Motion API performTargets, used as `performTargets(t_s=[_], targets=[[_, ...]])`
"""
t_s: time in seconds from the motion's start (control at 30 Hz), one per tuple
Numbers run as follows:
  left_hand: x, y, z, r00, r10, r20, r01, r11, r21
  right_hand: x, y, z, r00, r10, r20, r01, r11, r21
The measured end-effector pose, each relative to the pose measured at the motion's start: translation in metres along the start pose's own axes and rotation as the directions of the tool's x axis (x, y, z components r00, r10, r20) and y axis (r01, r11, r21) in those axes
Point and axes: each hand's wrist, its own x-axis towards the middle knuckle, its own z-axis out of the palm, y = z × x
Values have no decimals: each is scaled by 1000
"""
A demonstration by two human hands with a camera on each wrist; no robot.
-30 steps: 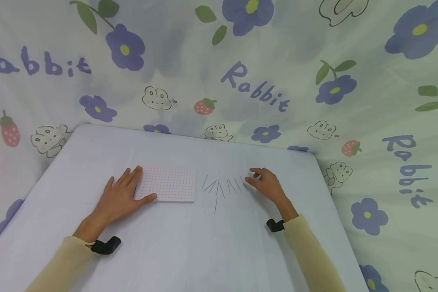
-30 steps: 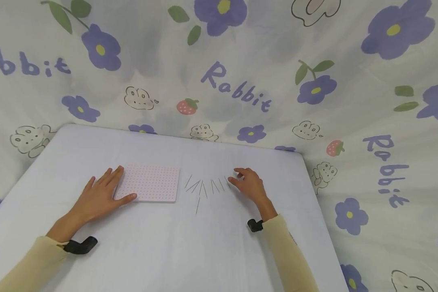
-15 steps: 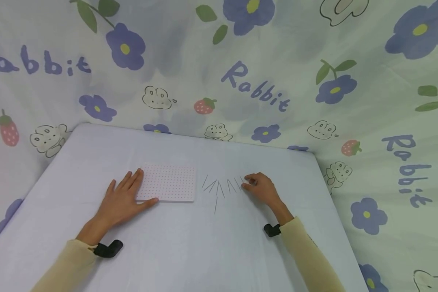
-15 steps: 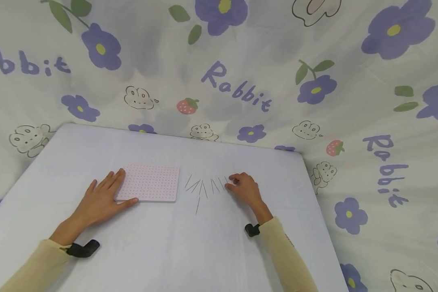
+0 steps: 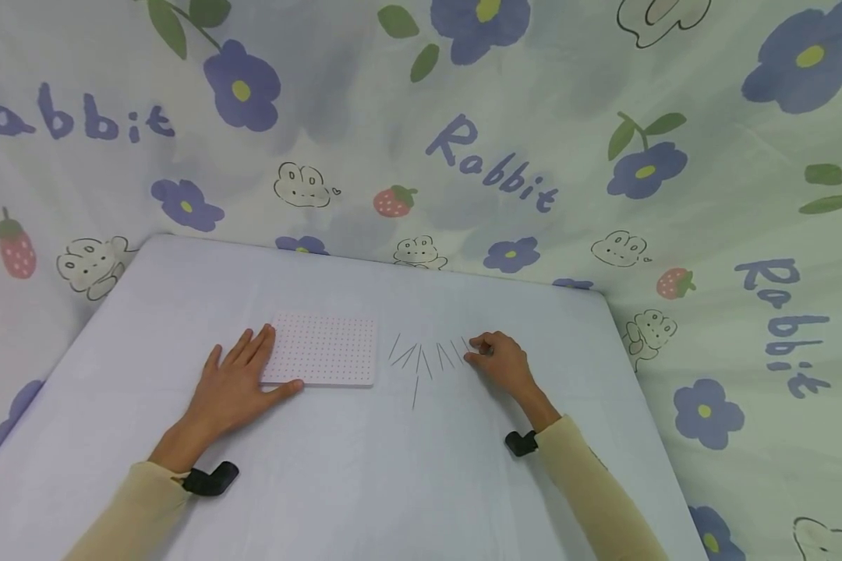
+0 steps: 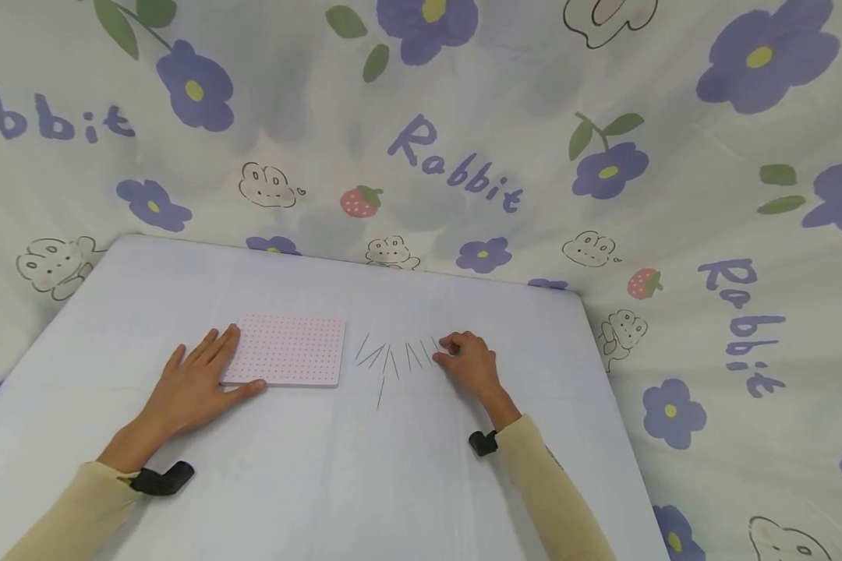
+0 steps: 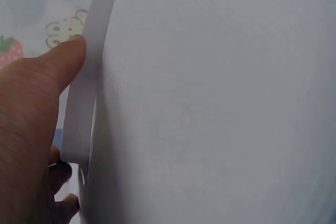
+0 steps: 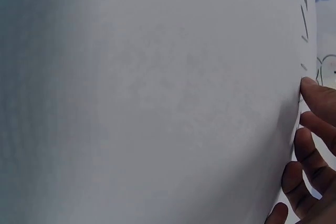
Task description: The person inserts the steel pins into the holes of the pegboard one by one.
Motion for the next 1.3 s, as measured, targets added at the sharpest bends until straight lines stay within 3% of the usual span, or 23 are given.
performTargets(t_s=[0.43, 1.3], targets=[[1, 1, 2, 1000, 1, -13, -1, 1000, -2, 4, 1, 2, 998, 39, -40, -39, 999, 9], [1, 1, 3, 1000, -8, -17, 7, 1000, -6, 11, -2, 2, 996, 82, -30, -82, 996, 21]])
